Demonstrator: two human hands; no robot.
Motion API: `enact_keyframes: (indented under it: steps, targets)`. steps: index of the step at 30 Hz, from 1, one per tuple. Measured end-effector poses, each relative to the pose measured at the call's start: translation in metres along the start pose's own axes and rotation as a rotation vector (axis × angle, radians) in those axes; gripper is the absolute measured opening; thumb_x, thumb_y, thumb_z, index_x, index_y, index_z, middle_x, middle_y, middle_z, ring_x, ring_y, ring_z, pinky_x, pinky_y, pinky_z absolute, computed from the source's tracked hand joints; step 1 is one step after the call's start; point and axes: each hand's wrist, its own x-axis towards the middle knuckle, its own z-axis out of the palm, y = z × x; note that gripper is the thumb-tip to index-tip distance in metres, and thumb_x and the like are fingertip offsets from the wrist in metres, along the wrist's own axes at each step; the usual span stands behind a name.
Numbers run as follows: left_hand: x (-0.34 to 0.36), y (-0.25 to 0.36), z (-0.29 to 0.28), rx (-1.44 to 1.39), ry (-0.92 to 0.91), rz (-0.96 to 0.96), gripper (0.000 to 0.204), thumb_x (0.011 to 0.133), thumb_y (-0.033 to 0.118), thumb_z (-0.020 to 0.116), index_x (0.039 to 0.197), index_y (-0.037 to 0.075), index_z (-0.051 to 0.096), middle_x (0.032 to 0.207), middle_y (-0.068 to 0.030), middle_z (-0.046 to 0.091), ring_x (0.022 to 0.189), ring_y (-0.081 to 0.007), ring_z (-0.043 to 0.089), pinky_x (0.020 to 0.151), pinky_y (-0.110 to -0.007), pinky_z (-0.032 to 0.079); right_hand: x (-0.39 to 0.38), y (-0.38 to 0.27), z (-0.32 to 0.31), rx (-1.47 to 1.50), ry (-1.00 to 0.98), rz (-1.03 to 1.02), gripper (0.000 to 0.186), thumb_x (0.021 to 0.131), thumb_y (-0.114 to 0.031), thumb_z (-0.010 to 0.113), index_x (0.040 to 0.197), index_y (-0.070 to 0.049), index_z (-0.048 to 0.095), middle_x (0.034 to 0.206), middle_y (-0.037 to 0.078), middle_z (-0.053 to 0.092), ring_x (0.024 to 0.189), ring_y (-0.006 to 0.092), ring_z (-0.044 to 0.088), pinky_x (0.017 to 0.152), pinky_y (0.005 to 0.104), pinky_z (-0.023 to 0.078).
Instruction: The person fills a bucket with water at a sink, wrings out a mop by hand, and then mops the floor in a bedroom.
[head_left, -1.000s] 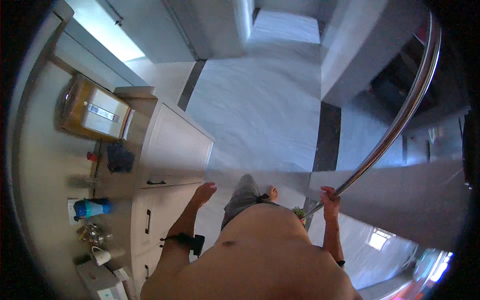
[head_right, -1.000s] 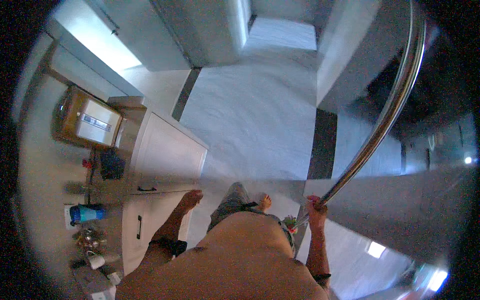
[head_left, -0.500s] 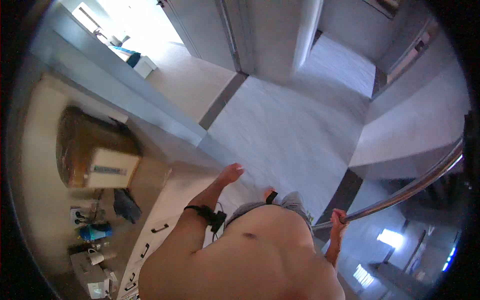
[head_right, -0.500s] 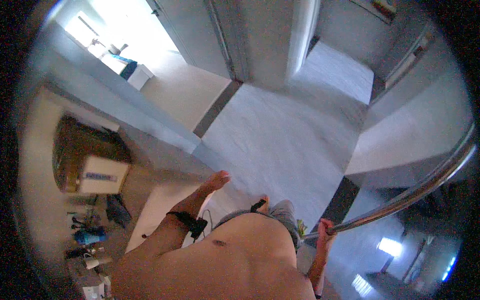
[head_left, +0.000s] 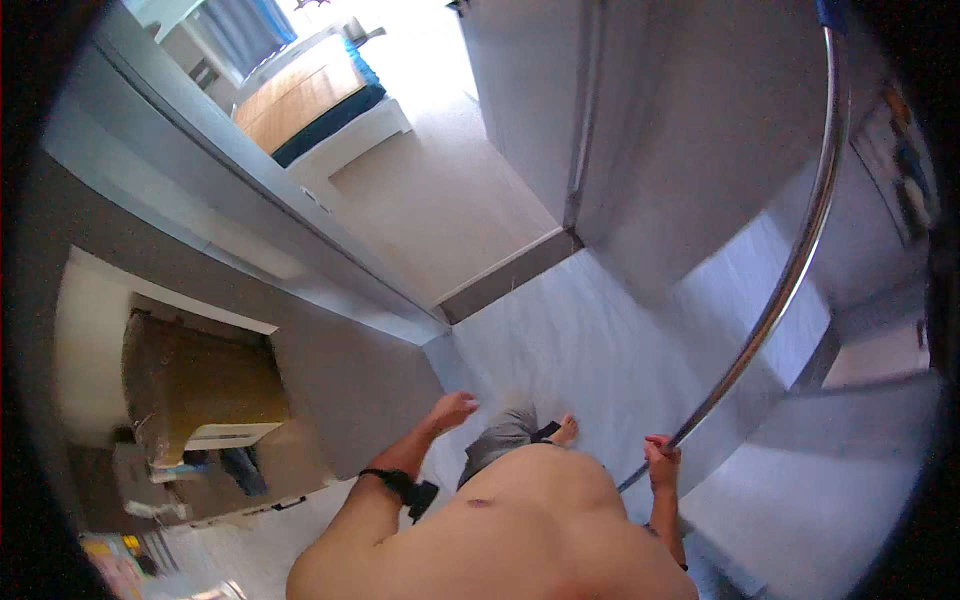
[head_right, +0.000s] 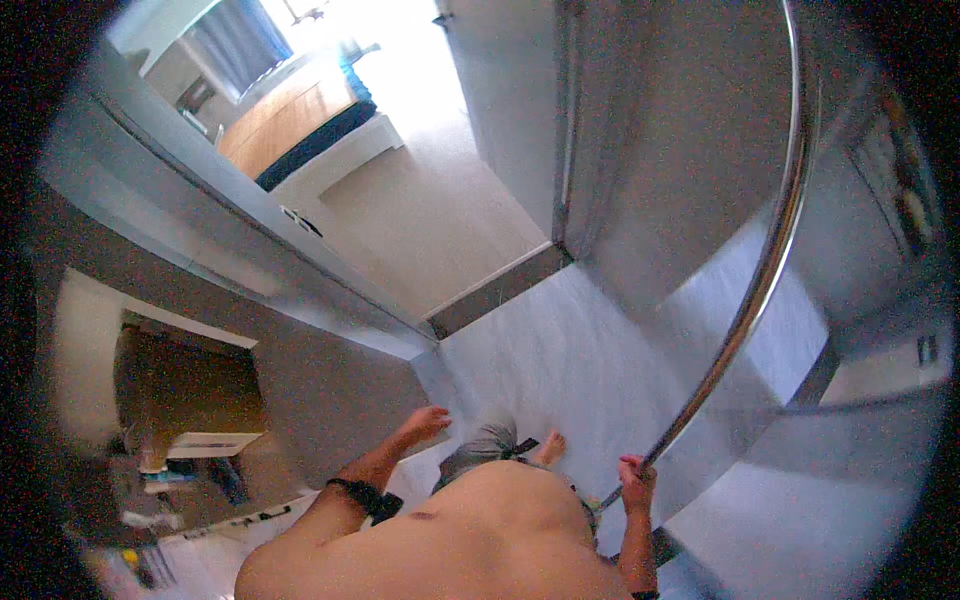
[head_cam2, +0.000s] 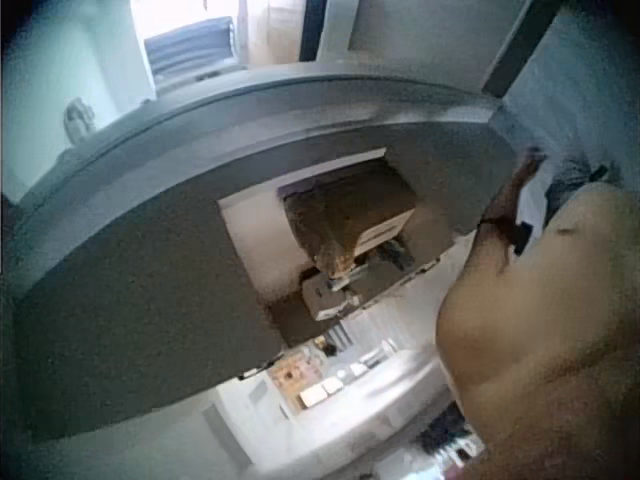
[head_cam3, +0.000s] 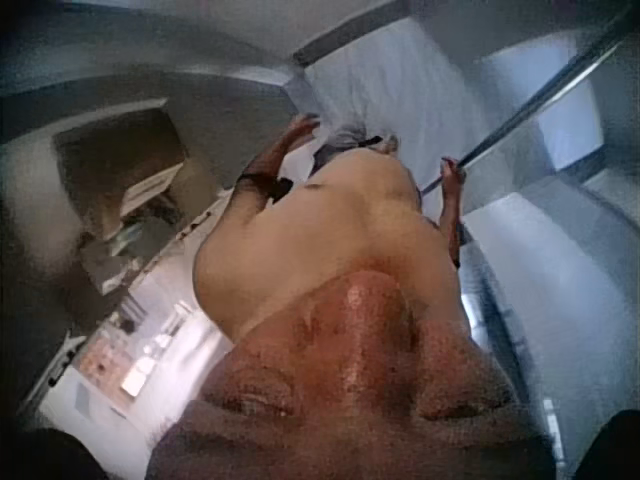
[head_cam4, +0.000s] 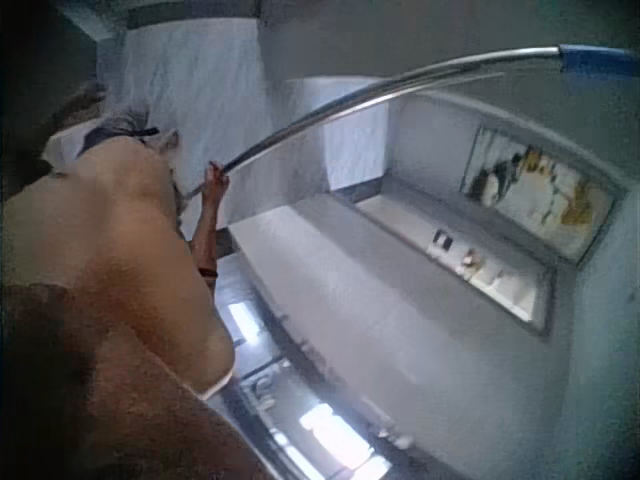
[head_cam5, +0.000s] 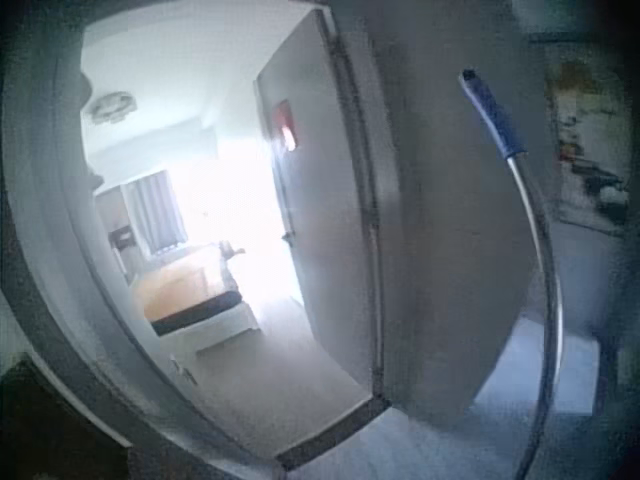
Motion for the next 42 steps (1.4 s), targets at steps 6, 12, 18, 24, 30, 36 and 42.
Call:
enact_keyframes:
  steps: [6,12,18,24,30,36,42]
  targets:
    - [0.049,-0.092,0.002,-0.485,0.131,-0.361,0.047,0.085,0.034,0.066,0.118,0.000,0.061,0.100,-0.0123,0.068,0.088,-0.0215,0.063,0.076,-0.035,0.051,0.184,-0.084,0.083,-0.135,-0.195,0.036,0.013,0.078,-0.011,0.066,0.088,-0.002,0.068,0.072,0.001,0.059,0.064,0.0107,0.053,0.060,0.0267,0.043]
    - [0.178,-0.037,-0.115,-0.348,0.059,-0.215,0.050,0.085,0.039,0.062,0.121,0.004,0.060,0.113,-0.0160,0.065,0.105,-0.0318,0.062,0.088,-0.039,0.049,0.315,-0.166,0.207,-0.186,-0.267,-0.124,0.019,0.076,-0.011,0.068,0.091,0.000,0.068,0.076,0.001,0.059,0.070,0.0115,0.053,0.065,0.0276,0.044]
    - [0.291,0.024,-0.326,-0.583,0.330,-0.170,0.046,0.091,0.032,0.060,0.124,0.000,0.055,0.120,-0.0161,0.063,0.109,-0.0249,0.060,0.094,-0.036,0.046,0.446,-0.261,0.332,-0.248,-0.449,-0.191,0.024,0.076,-0.012,0.068,0.095,0.002,0.066,0.071,0.000,0.056,0.066,0.0108,0.052,0.064,0.0269,0.043]
    - [0.362,-0.052,-0.386,-0.532,0.587,-0.283,0.041,0.090,0.038,0.058,0.111,0.003,0.063,0.092,-0.0122,0.068,0.082,-0.0219,0.063,0.075,-0.037,0.050,0.582,-0.324,0.462,-0.248,-0.639,-0.261,0.024,0.076,-0.011,0.070,0.095,0.002,0.067,0.079,0.005,0.064,0.073,0.0140,0.061,0.068,0.0302,0.050]
    - [0.360,-0.093,-0.379,-0.638,0.379,-0.616,0.032,0.081,0.034,0.060,0.091,0.005,0.068,0.082,-0.0167,0.067,0.073,-0.0270,0.065,0.066,-0.041,0.049,0.691,-0.395,0.612,-0.224,-0.870,-0.278,0.019,0.079,-0.011,0.067,0.094,0.001,0.068,0.077,0.005,0.066,0.070,0.0127,0.060,0.067,0.0278,0.050]
    - [0.396,-0.071,-0.385,-0.981,0.433,-0.701,0.025,0.080,0.027,0.062,0.083,0.003,0.068,0.070,-0.0153,0.062,0.062,-0.0254,0.058,0.056,-0.041,0.048,0.761,-0.502,0.789,-0.387,-1.005,-0.386,0.015,0.081,-0.010,0.065,0.092,0.000,0.067,0.066,-0.002,0.056,0.060,0.0068,0.049,0.055,0.0250,0.041]
    - [0.503,-0.190,-0.555,-0.486,0.061,-0.521,0.040,0.082,0.034,0.064,0.108,0.004,0.063,0.102,-0.0178,0.065,0.084,-0.0310,0.064,0.070,-0.041,0.052,0.763,-0.594,0.971,-0.566,-1.197,-0.564,0.022,0.081,-0.019,0.065,0.094,-0.001,0.068,0.063,0.004,0.059,0.058,0.0091,0.051,0.056,0.0297,0.045]
